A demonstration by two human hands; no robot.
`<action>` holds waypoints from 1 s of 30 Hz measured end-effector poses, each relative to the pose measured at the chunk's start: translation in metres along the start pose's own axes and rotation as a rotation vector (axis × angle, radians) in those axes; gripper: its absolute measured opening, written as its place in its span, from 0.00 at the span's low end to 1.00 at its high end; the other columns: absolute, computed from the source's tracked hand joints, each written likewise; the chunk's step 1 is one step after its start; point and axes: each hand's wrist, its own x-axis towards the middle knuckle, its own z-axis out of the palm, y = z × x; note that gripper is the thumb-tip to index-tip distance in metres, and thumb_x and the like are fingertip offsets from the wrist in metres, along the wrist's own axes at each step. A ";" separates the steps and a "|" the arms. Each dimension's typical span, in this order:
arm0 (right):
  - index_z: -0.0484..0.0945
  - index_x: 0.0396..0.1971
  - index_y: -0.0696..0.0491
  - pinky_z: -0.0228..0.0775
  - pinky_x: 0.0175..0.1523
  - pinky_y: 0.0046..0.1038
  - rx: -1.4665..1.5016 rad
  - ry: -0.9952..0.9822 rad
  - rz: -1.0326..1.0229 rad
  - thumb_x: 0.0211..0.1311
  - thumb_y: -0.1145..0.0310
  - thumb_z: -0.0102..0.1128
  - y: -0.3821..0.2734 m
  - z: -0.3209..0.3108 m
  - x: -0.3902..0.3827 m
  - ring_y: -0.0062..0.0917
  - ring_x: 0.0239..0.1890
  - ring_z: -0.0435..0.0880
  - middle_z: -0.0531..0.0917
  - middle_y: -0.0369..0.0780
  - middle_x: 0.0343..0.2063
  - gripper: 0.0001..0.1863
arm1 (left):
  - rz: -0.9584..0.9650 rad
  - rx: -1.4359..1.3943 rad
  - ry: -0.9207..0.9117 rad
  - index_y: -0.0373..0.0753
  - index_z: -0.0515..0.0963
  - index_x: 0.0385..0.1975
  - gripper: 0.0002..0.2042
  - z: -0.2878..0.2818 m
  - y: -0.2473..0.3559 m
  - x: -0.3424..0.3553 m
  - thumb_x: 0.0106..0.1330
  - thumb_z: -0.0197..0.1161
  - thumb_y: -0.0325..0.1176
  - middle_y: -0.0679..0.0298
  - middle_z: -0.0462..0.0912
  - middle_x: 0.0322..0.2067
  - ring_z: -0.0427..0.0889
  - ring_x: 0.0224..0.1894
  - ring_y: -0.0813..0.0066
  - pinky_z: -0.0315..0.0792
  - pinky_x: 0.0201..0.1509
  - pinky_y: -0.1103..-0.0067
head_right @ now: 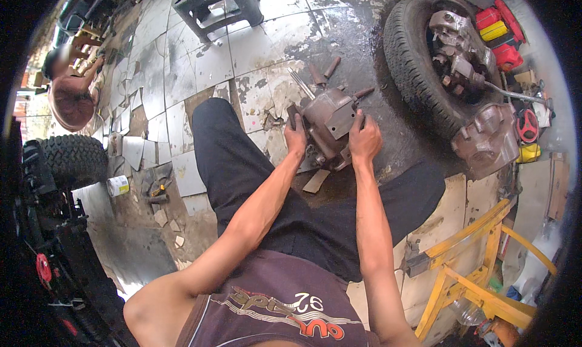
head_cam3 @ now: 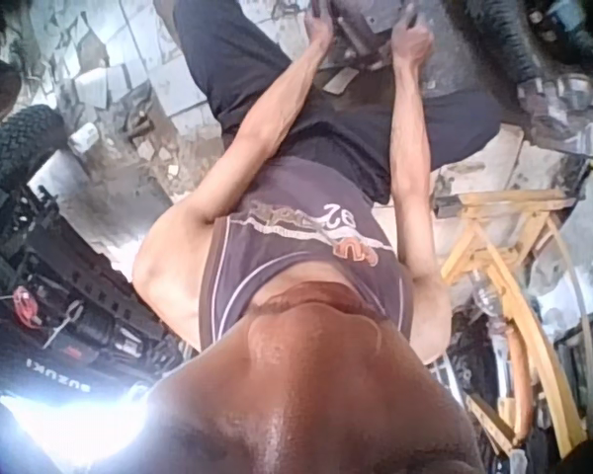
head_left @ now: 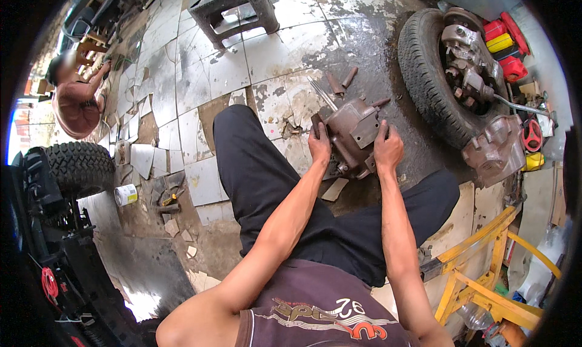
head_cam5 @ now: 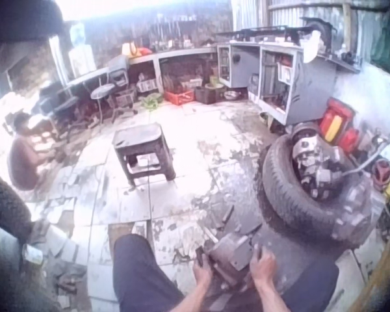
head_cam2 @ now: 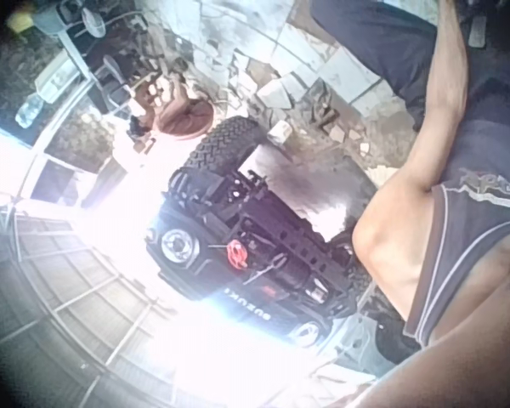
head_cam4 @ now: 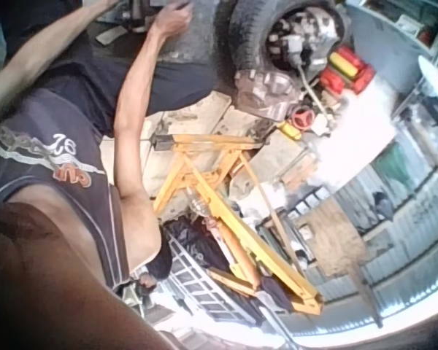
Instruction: The person sits on the floor of a workshop and uses a small metal scraper to clean grease and debris from a disassembled mechanical housing. They repeatedly scrape the surface and edges of the part, turning it over to access different areas, while a tire and other tools are visible nearby.
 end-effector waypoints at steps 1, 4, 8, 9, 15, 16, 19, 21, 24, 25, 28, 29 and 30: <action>0.81 0.33 0.58 0.72 0.41 0.47 0.007 -0.007 0.009 0.72 0.51 0.48 0.001 -0.001 -0.001 0.50 0.36 0.82 0.84 0.52 0.32 0.24 | -0.004 0.019 0.056 0.29 0.78 0.49 0.26 0.005 0.003 -0.004 0.72 0.54 0.52 0.54 0.85 0.37 0.80 0.39 0.67 0.72 0.48 0.71; 0.81 0.33 0.59 0.72 0.41 0.48 0.006 0.047 -0.027 0.72 0.51 0.48 0.005 0.000 0.002 0.50 0.35 0.82 0.84 0.51 0.32 0.24 | -0.149 0.081 0.097 0.31 0.77 0.50 0.28 0.018 0.011 0.002 0.71 0.53 0.55 0.52 0.84 0.38 0.81 0.41 0.61 0.72 0.48 0.70; 0.81 0.32 0.59 0.72 0.40 0.48 0.008 0.022 -0.015 0.71 0.52 0.49 0.002 -0.001 0.002 0.50 0.35 0.82 0.84 0.51 0.31 0.24 | -0.047 0.023 0.097 0.32 0.80 0.45 0.28 0.013 0.003 0.007 0.71 0.52 0.56 0.48 0.85 0.35 0.84 0.40 0.53 0.73 0.46 0.65; 0.81 0.32 0.59 0.72 0.40 0.48 0.028 0.018 -0.020 0.71 0.52 0.49 0.001 0.000 0.001 0.50 0.35 0.82 0.83 0.51 0.31 0.24 | 0.137 -0.017 0.191 0.32 0.80 0.42 0.27 0.016 -0.004 -0.001 0.72 0.52 0.55 0.50 0.85 0.33 0.84 0.38 0.54 0.72 0.44 0.64; 0.79 0.29 0.59 0.72 0.40 0.47 0.044 0.010 0.002 0.71 0.52 0.49 0.003 -0.002 0.000 0.51 0.35 0.81 0.83 0.51 0.30 0.23 | -0.152 -0.064 -0.009 0.28 0.80 0.40 0.26 0.007 -0.002 0.015 0.71 0.56 0.53 0.49 0.84 0.32 0.80 0.35 0.62 0.72 0.45 0.68; 0.79 0.29 0.59 0.72 0.40 0.47 0.052 0.019 -0.012 0.71 0.52 0.49 0.001 -0.002 0.003 0.51 0.35 0.81 0.83 0.51 0.30 0.23 | -0.020 -0.016 0.054 0.28 0.80 0.38 0.26 0.008 -0.003 0.013 0.71 0.56 0.53 0.51 0.84 0.30 0.78 0.33 0.64 0.72 0.42 0.68; 0.79 0.30 0.59 0.72 0.40 0.47 0.046 0.044 -0.026 0.71 0.53 0.49 0.003 -0.002 0.002 0.51 0.35 0.81 0.83 0.51 0.30 0.23 | 0.248 0.003 0.175 0.28 0.80 0.36 0.26 0.011 -0.006 -0.003 0.72 0.55 0.53 0.56 0.82 0.25 0.75 0.27 0.68 0.71 0.36 0.68; 0.79 0.30 0.59 0.72 0.41 0.47 0.033 0.025 0.000 0.71 0.53 0.49 0.001 -0.003 0.004 0.51 0.35 0.81 0.83 0.52 0.30 0.23 | 0.100 0.018 0.080 0.28 0.80 0.38 0.25 0.010 0.000 0.009 0.72 0.55 0.51 0.55 0.83 0.26 0.78 0.29 0.66 0.72 0.38 0.68; 0.80 0.30 0.59 0.72 0.41 0.47 0.009 0.008 0.011 0.72 0.53 0.49 0.009 -0.005 -0.002 0.50 0.35 0.81 0.83 0.52 0.30 0.22 | -0.025 0.028 -0.025 0.28 0.80 0.39 0.25 0.003 -0.007 0.012 0.73 0.54 0.51 0.53 0.84 0.28 0.80 0.31 0.65 0.73 0.39 0.68; 0.80 0.31 0.58 0.72 0.41 0.47 0.009 0.020 0.001 0.72 0.53 0.49 0.011 -0.003 0.004 0.50 0.35 0.81 0.83 0.52 0.30 0.22 | 0.037 0.026 -0.028 0.28 0.80 0.40 0.25 0.004 -0.008 0.006 0.72 0.55 0.51 0.54 0.84 0.28 0.79 0.30 0.66 0.73 0.39 0.68; 0.80 0.32 0.58 0.72 0.41 0.47 0.065 0.021 -0.015 0.72 0.53 0.49 -0.003 0.002 0.002 0.50 0.36 0.82 0.83 0.52 0.31 0.22 | 0.101 -0.017 0.010 0.28 0.80 0.42 0.26 -0.004 -0.028 0.027 0.72 0.55 0.52 0.54 0.85 0.30 0.80 0.31 0.67 0.73 0.40 0.68; 0.80 0.32 0.58 0.72 0.41 0.47 0.043 0.012 0.002 0.72 0.53 0.49 0.001 -0.001 0.003 0.50 0.36 0.82 0.83 0.52 0.31 0.22 | 0.059 -0.028 -0.007 0.28 0.80 0.42 0.26 0.001 -0.019 0.023 0.72 0.55 0.52 0.53 0.85 0.31 0.81 0.33 0.66 0.73 0.42 0.68; 0.80 0.32 0.58 0.72 0.41 0.47 0.022 0.003 0.018 0.72 0.53 0.49 0.004 -0.004 0.005 0.50 0.36 0.82 0.83 0.52 0.32 0.22 | 0.017 -0.039 -0.023 0.28 0.80 0.43 0.26 0.004 -0.010 0.021 0.71 0.56 0.52 0.52 0.86 0.33 0.82 0.35 0.64 0.73 0.44 0.69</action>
